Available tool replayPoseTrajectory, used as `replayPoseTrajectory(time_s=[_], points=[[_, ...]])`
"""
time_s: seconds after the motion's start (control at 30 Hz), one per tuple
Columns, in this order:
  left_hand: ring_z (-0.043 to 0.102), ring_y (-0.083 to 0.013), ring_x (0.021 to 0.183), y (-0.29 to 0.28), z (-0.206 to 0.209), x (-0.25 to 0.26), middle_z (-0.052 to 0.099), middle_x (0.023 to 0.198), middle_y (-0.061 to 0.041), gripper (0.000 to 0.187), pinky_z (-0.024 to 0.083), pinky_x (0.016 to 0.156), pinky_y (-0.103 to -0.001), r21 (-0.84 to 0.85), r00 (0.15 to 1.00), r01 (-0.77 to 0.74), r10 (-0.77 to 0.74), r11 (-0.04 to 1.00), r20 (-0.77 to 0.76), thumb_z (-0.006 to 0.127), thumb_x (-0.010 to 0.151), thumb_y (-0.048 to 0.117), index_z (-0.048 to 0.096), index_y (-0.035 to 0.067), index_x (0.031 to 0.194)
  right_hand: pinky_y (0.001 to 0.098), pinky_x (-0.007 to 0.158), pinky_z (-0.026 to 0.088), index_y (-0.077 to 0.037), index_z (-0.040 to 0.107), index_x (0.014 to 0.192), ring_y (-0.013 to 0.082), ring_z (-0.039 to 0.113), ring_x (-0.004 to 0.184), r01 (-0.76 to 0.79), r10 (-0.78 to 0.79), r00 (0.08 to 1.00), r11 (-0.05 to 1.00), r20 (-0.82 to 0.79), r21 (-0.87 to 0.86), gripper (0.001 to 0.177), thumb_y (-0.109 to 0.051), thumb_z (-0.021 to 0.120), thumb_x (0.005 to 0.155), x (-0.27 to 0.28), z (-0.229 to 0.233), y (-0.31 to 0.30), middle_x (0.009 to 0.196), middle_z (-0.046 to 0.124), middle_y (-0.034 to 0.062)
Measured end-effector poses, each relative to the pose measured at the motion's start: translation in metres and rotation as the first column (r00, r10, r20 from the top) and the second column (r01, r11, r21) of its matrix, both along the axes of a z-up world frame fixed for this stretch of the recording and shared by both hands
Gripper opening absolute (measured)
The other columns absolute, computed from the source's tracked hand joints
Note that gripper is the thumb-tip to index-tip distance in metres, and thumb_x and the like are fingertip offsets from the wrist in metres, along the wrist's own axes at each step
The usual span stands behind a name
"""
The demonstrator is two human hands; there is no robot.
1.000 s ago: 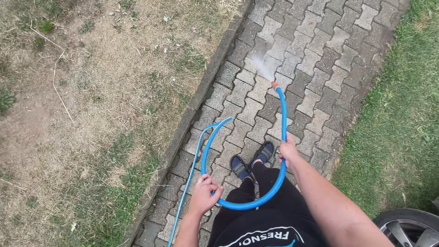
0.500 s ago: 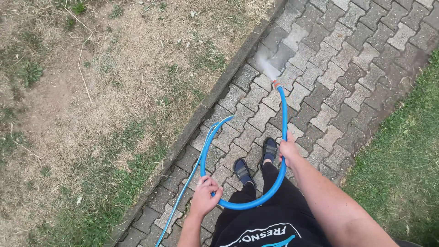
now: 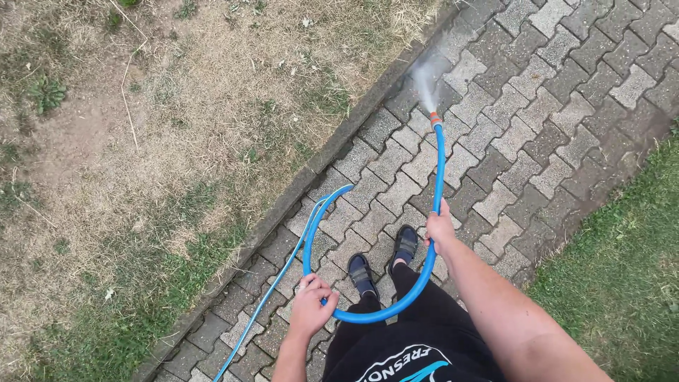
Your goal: The person is spraying water on a stone-paved walkway using a blue garden hose. They move the water stream across the pavers and onto the adjacent grass.
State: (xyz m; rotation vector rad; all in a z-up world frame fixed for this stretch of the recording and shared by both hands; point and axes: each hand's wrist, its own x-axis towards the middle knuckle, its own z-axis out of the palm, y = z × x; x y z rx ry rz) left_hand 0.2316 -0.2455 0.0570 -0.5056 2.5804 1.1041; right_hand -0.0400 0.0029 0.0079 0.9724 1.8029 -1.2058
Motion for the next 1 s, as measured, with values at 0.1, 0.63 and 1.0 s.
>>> replayPoseTrajectory(time_s=[0.1, 0.63, 1.0], points=[[0.05, -0.022, 0.111, 0.008, 0.003, -0.015, 0.064, 0.075, 0.007, 0.038, 0.04, 0.104, -0.035, 0.042, 1.0, -0.009, 0.01, 0.999, -0.013, 0.066, 0.091, 0.034, 0.069, 0.012, 0.061, 0.0316, 0.036, 0.034, -0.043, 0.02, 0.163, 0.0178, 0.039, 0.052, 0.003, -0.003, 1.0, 1.0, 0.017, -0.02, 0.062, -0.018, 0.029, 0.107, -0.013, -0.012, 0.007, 0.08, 0.043, 0.0101], [0.049, -0.0202, 0.115, 0.052, 0.005, -0.079, 0.066, 0.083, 0.005, 0.04, 0.041, 0.104, -0.034, 0.071, 0.996, -0.055, 0.049, 0.996, 0.075, 0.066, 0.092, 0.032, 0.063, 0.011, 0.058, 0.0291, 0.036, 0.037, -0.044, 0.023, 0.164, 0.0146, 0.04, 0.054, 0.04, -0.04, 0.999, 0.999, 0.023, -0.013, 0.063, -0.013, 0.034, 0.11, -0.08, -0.017, 0.038, 0.084, 0.048, 0.0078], [0.051, -0.0192, 0.11, 0.085, 0.006, -0.112, 0.058, 0.086, 0.004, 0.044, 0.044, 0.097, -0.035, 0.18, 0.991, 0.065, -0.085, 0.981, 0.104, 0.064, 0.094, 0.057, 0.068, 0.016, 0.076, 0.0331, 0.035, 0.039, -0.045, 0.017, 0.166, 0.017, 0.043, 0.045, -0.157, 0.157, 0.987, 0.971, 0.014, 0.179, 0.068, -0.018, 0.037, 0.107, -0.109, -0.033, 0.061, 0.111, 0.067, 0.0129]])
